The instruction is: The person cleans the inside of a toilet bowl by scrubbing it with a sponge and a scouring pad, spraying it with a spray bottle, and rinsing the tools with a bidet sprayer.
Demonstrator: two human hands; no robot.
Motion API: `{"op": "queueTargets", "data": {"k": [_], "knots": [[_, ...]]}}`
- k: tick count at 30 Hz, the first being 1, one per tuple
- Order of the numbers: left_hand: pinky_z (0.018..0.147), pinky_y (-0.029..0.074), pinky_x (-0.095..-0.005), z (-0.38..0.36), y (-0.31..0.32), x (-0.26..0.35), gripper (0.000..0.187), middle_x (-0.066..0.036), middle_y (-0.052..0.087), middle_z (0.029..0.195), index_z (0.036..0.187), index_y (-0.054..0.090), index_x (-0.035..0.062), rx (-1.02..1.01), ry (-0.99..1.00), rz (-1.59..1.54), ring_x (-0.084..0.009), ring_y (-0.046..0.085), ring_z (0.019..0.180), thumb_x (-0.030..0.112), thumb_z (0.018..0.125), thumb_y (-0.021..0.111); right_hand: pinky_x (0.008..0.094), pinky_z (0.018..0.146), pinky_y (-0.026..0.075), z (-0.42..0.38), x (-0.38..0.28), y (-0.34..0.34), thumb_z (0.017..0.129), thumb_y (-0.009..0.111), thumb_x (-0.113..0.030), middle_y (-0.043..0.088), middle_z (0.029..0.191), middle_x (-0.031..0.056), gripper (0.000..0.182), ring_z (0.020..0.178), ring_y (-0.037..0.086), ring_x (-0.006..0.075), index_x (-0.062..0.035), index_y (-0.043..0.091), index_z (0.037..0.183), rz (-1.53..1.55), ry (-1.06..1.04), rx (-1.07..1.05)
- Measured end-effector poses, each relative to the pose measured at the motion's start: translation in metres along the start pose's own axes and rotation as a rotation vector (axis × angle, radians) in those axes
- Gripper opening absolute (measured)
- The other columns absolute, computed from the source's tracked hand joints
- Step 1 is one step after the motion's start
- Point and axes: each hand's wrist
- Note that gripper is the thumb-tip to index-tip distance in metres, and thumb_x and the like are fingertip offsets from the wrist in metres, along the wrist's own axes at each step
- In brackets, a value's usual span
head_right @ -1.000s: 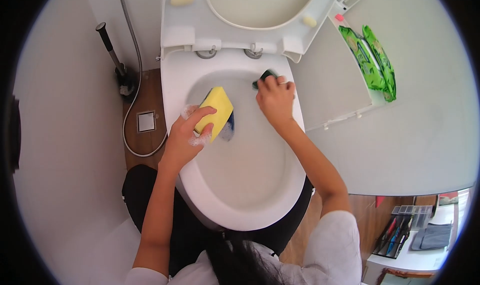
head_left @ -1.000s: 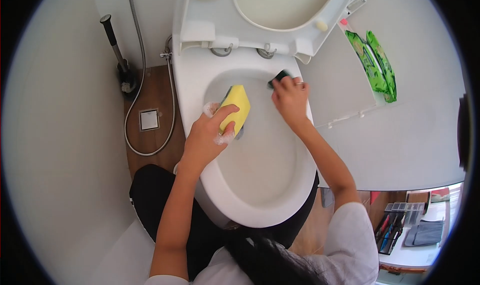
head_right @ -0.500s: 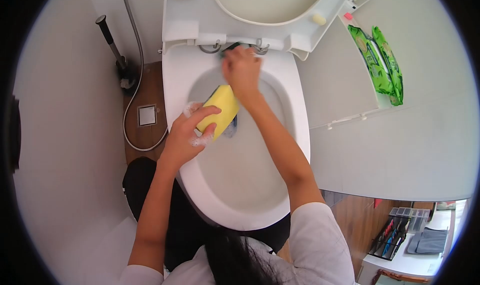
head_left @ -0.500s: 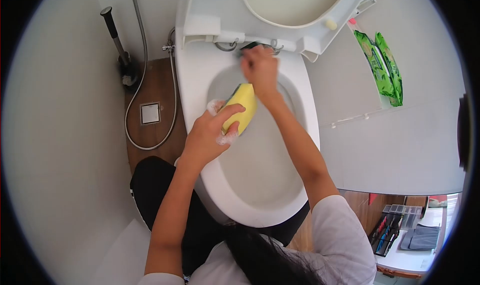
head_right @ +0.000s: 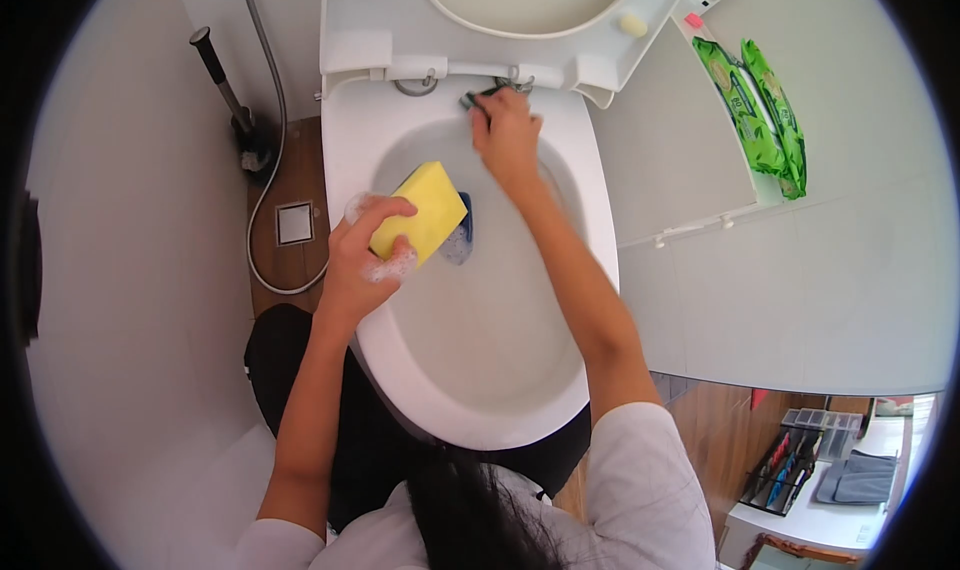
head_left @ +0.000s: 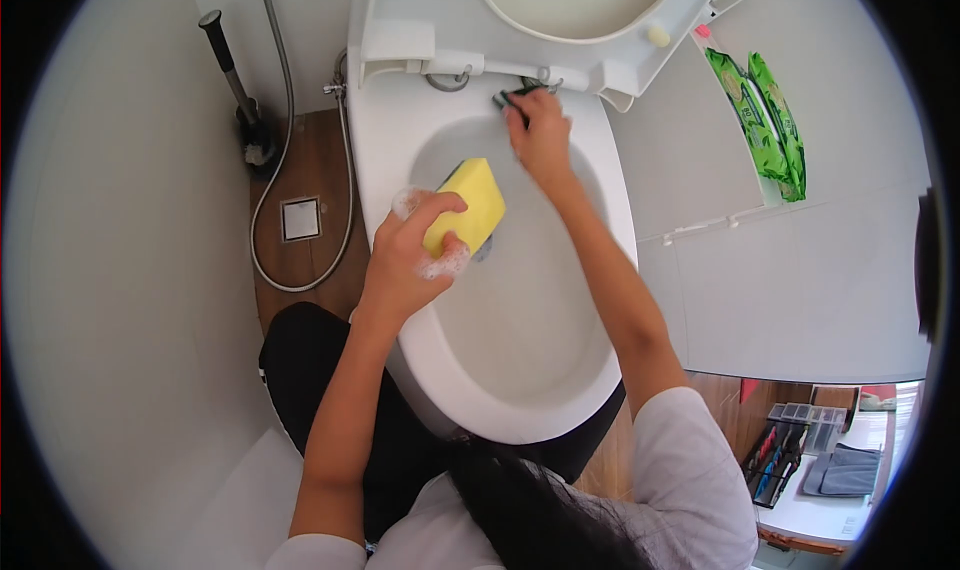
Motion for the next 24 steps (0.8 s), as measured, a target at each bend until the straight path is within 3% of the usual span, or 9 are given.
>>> {"op": "queueTargets", "data": {"k": [2,4,6,10,12,15,17,22,24], "knots": [[0.07,0.046,-0.0302,0.004,-0.004,-0.003,0.03,-0.012,0.057,0.084,0.09,0.058,0.0064,0.059,0.049,0.001,-0.0275,0.058,0.076,-0.006,0.063,0.053,0.0386,0.07,0.038,-0.03,-0.011,0.014,0.073,0.063,-0.007,0.057,0.085,0.0066,0.023,0.087,0.053,0.025,-0.0061,0.063,0.096,0.357,-0.251,-0.058],[0.067,0.047,-0.0318,0.001,-0.012,-0.004,0.027,-0.013,0.056,0.084,0.085,0.058,0.0076,-0.081,0.059,-0.151,-0.0301,0.056,0.073,-0.005,0.062,0.054,0.037,0.069,0.038,-0.043,-0.025,0.015,0.071,0.064,-0.004,0.058,0.086,0.006,0.023,0.084,0.055,0.0251,-0.0062,0.064,0.094,0.188,-0.439,-0.225],[0.066,0.046,-0.0295,-0.004,-0.013,-0.003,0.027,-0.011,0.055,0.08,0.081,0.057,0.0069,-0.135,0.039,-0.139,-0.0282,0.055,0.072,-0.006,0.058,0.051,0.034,0.068,0.045,-0.044,0.0,0.021,0.073,0.064,-0.002,0.058,0.088,0.0103,0.023,0.077,0.055,0.0264,-0.0045,0.064,0.097,0.113,-0.351,-0.177],[0.062,0.044,-0.0273,-0.002,-0.012,0.001,0.025,-0.01,0.053,0.074,0.073,0.056,0.0063,-0.265,0.018,-0.064,-0.027,0.054,0.066,-0.006,0.053,0.049,0.0221,0.059,0.042,-0.033,-0.022,-0.001,0.081,0.061,-0.004,0.059,0.077,0.0026,0.015,0.064,0.053,0.0097,0.0002,0.063,0.095,0.689,0.176,-0.254],[0.06,0.044,-0.0274,-0.004,-0.01,0.0,0.025,-0.01,0.053,0.073,0.073,0.056,0.0062,-0.281,0.035,-0.041,-0.0274,0.052,0.062,-0.005,0.052,0.049,0.023,0.06,0.042,-0.015,-0.049,0.0,0.082,0.062,-0.005,0.058,0.075,-0.0003,0.013,0.069,0.05,0.0066,0.0022,0.063,0.093,0.686,0.206,-0.275],[0.059,0.044,-0.028,-0.003,-0.011,0.0,0.026,-0.01,0.053,0.073,0.073,0.056,0.0062,-0.211,0.13,-0.026,-0.0274,0.052,0.061,-0.005,0.051,0.049,0.0245,0.062,0.042,0.0,-0.076,0.008,0.083,0.061,-0.007,0.058,0.076,0.0026,0.014,0.069,0.05,0.0091,0.0034,0.063,0.092,0.806,0.246,-0.377],[0.059,0.044,-0.0286,-0.005,-0.011,0.001,0.026,-0.01,0.054,0.074,0.073,0.056,0.0062,-0.199,0.11,-0.089,-0.0283,0.053,0.062,-0.005,0.051,0.048,0.0277,0.064,0.043,0.003,-0.084,0.002,0.083,0.06,-0.008,0.057,0.077,0.007,0.016,0.068,0.053,0.0165,0.004,0.062,0.092,0.728,-0.154,-0.596],[0.06,0.046,-0.0311,-0.005,-0.01,-0.004,0.028,-0.009,0.057,0.079,0.077,0.058,0.0086,-0.208,0.128,-0.054,-0.0284,0.056,0.064,-0.004,0.052,0.052,0.0352,0.074,0.045,0.034,-0.075,0.007,0.078,0.061,-0.008,0.056,0.087,0.0121,0.021,0.08,0.054,0.0308,0.0019,0.062,0.097,0.204,-0.181,-0.46],[0.06,0.047,-0.0323,-0.004,-0.009,-0.005,0.029,-0.008,0.059,0.081,0.079,0.059,0.0098,-0.149,0.182,-0.038,-0.0282,0.056,0.064,-0.003,0.054,0.054,0.0377,0.081,0.043,0.013,-0.099,0.003,0.078,0.062,-0.01,0.053,0.101,0.0143,0.033,0.093,0.05,0.0309,-0.0023,0.059,0.109,0.247,-0.438,-0.545]]}}
Point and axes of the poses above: each hand's wrist, its own z-axis towards the middle knuckle, its own y-axis out of the palm, x = y × z
